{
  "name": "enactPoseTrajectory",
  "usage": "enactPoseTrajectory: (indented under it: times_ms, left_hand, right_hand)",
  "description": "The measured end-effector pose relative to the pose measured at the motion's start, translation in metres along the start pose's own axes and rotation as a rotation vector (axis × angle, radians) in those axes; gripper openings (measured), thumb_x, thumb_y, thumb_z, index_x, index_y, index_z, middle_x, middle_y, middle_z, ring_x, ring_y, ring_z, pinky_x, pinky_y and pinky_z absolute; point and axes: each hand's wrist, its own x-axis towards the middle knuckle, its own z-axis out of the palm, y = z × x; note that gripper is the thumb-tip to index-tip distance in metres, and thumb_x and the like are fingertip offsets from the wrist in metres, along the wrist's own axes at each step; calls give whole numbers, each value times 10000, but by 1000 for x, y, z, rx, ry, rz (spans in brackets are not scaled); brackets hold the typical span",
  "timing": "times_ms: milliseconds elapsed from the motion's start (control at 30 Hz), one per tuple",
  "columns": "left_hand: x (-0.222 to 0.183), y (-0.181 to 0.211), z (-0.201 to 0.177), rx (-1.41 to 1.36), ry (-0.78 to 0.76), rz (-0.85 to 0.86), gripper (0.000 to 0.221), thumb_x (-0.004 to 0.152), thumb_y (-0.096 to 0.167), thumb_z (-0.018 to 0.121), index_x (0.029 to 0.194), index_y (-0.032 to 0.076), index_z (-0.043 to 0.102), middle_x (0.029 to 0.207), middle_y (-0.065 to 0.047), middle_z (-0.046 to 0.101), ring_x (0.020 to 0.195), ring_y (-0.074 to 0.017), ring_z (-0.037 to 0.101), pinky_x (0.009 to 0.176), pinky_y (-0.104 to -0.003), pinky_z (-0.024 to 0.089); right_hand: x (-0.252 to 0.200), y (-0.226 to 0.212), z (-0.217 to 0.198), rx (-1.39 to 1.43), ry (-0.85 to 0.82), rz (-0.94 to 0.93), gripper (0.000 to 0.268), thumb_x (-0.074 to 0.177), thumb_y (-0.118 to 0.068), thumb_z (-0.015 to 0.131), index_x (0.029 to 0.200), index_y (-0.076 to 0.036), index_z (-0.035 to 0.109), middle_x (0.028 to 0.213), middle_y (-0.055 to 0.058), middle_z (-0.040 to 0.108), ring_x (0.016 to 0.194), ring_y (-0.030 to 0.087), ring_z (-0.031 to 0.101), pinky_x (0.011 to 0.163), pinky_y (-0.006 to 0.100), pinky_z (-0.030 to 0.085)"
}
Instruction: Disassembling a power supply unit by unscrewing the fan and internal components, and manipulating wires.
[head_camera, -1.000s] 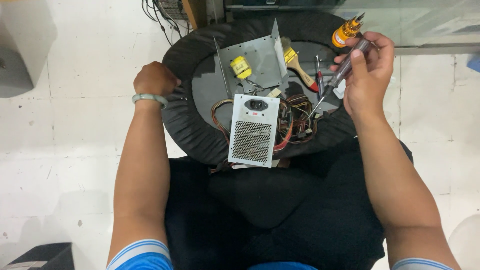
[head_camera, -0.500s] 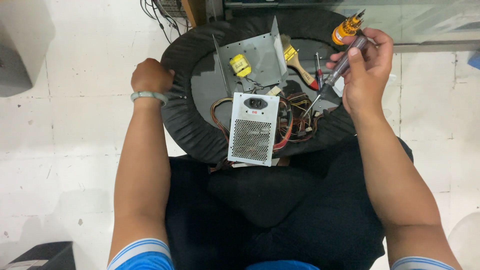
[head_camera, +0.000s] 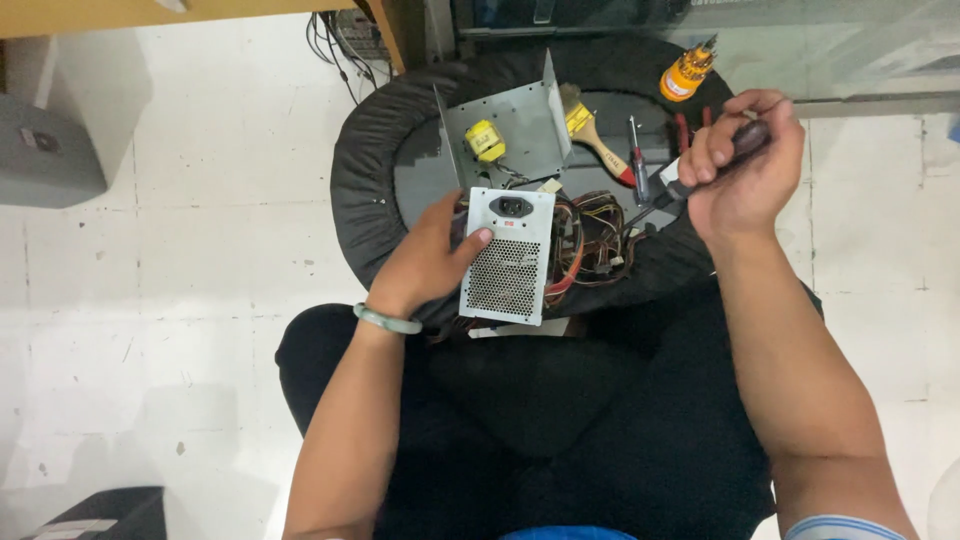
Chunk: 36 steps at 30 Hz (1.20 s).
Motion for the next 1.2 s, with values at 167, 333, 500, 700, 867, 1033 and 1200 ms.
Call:
enactPoseTrajectory:
  times_ms: [167, 333, 500, 700, 867, 1033, 1200]
  left_hand:
    - [11, 7, 12, -97, -27, 207, 582, 998, 458, 489, 1452, 95, 464, 1405, -166, 608, 1310, -354, 541, 1045, -489, 428]
    - [13, 18, 16, -45, -69, 72, 695, 994, 484, 466, 1566, 146, 264, 1510, -238, 441, 1451, -425, 345, 1108, -588, 353]
    - [33, 4, 61, -300, 216, 64, 704, 968, 350, 609, 1542, 83, 302, 1510, -186, 396, 1461, -357, 344, 1196, -536, 287]
    - [26, 10, 72, -274, 267, 86, 767, 979, 436, 546, 1561, 37, 248, 1591, -206, 352, 1482, -433, 273, 1183, -563, 214]
    - [24, 13, 65, -313, 243, 67, 769, 967, 386, 561, 1571, 45, 228, 1594, -214, 339, 1483, -435, 260, 1188, -568, 230]
    - [23, 14, 62, -339, 224, 46, 760, 961, 387, 560, 1568, 63, 236, 1590, -202, 342, 1473, -437, 266, 1163, -575, 261]
    - [22, 18, 58, -361, 221, 41, 743, 954, 346, 586, 1558, 67, 255, 1568, -206, 368, 1461, -428, 285, 1161, -574, 274]
  right_hand:
    - [-7, -2, 6, -16, -17, -15, 262, 939, -344, 482, 894, -104, 579, 563, 26, 355, 453, 175, 319, 451, 333, 273]
    - [-24, -13, 25, -15, -28, -172, 253, 917, -348, 502, 855, -107, 552, 559, 28, 295, 451, 181, 301, 452, 334, 290]
    - [-36, -33, 81, -30, -305, -331, 311, 985, -440, 463, 939, -133, 479, 556, 17, 203, 418, 162, 202, 405, 324, 256]
    - [-30, -3, 131, -77, -593, -310, 311, 1055, -319, 394, 929, -57, 506, 544, 45, 285, 403, 167, 303, 408, 322, 305]
    - [-32, 21, 139, -101, -564, -291, 343, 1068, -312, 399, 909, -22, 492, 530, 58, 277, 403, 161, 277, 413, 321, 301]
    - [-31, 27, 139, -120, -613, -245, 335, 1082, -314, 383, 933, -34, 491, 538, 58, 284, 416, 159, 284, 428, 314, 305]
    - [-32, 27, 140, -160, -645, -225, 334, 1082, -346, 417, 942, -52, 489, 549, 55, 292, 421, 154, 297, 449, 313, 300]
